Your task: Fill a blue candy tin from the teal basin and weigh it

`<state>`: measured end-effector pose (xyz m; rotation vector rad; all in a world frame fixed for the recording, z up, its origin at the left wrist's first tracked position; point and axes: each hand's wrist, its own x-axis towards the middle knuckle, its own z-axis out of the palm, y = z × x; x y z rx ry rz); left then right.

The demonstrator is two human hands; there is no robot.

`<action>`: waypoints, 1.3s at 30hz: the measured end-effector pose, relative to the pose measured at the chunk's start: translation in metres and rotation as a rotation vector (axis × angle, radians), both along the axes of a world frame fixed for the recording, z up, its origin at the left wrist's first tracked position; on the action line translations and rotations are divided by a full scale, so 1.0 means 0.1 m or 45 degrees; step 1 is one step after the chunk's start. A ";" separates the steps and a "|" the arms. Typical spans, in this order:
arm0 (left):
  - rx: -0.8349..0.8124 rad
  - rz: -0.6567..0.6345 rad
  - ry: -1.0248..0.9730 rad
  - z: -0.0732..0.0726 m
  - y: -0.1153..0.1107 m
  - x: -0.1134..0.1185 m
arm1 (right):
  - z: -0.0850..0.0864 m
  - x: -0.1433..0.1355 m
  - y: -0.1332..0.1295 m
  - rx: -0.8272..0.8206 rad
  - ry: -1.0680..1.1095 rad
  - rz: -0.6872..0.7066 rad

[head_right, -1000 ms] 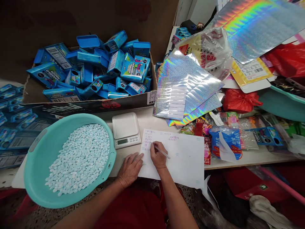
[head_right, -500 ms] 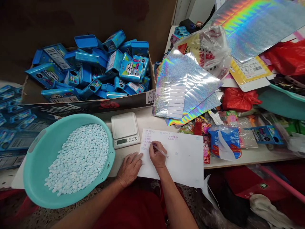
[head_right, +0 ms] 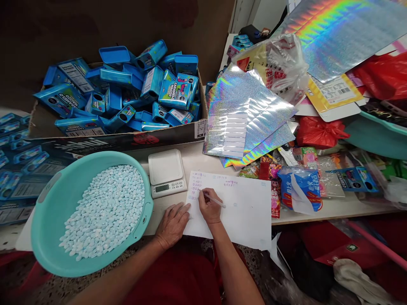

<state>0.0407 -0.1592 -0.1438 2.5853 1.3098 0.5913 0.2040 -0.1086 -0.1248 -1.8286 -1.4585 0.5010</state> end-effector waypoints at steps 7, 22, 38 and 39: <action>0.000 -0.004 0.018 0.00 0.00 0.00 | 0.01 0.00 0.00 -0.020 0.010 -0.008; -0.007 -0.012 0.033 -0.03 -0.02 0.00 | 0.00 0.00 0.00 -0.036 0.034 -0.017; -0.035 -0.007 0.049 -0.01 -0.01 0.00 | -0.01 0.01 0.00 -0.032 0.020 -0.005; -0.035 -0.006 0.049 0.00 -0.01 0.00 | -0.01 0.01 0.00 -0.031 0.021 -0.004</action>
